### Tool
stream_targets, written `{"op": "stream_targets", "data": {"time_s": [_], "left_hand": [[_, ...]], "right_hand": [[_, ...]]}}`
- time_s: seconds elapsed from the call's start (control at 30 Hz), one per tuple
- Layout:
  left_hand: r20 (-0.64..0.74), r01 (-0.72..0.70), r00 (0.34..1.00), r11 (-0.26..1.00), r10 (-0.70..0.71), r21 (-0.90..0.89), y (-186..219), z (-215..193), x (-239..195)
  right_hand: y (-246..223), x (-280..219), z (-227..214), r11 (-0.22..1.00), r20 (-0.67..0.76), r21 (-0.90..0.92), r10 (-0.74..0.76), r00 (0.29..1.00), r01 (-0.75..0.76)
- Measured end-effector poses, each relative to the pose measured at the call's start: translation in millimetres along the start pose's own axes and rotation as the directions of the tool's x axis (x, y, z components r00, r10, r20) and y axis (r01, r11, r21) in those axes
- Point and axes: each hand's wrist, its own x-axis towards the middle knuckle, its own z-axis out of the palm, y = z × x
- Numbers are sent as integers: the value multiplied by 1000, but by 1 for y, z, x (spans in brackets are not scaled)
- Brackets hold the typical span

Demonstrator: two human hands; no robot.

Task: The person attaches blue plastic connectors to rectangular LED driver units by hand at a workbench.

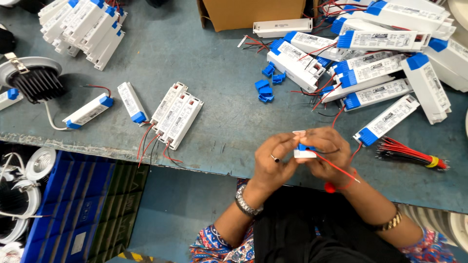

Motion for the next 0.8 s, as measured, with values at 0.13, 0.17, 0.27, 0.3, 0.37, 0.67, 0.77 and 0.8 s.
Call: {"op": "stream_targets", "data": {"time_s": [0.13,0.17,0.27,0.3,0.37,0.67,0.77,0.8], "left_hand": [[-13,-3,1000,999,3,-36,3,-5,13],[27,33,999,999,-33,-12,7,-7,15],[180,107,978,994,-107,5,28,-31,7],[292,148,946,989,-141,-1,32,-42,3],[381,467,864,809,-330,-358,24,-57,-1],[-282,415,895,414,-345,810,-110,-138,-15],[-219,422,854,380,-472,823,-141,-159,-25],[-216,419,855,382,-471,824,-146,-157,-30]], "right_hand": [[9,-6,11,998,-56,16,57,997,-56],[12,-8,15,997,-82,26,81,993,-79],[22,-19,17,972,-59,192,152,987,-138],[26,-21,19,972,-57,190,152,987,-139],[31,-25,21,945,-31,290,169,985,-153],[6,17,-23,989,45,61,134,990,-137],[32,48,-58,983,-116,-114,-159,980,146],[46,57,-74,919,-96,-359,-208,973,161]]}}
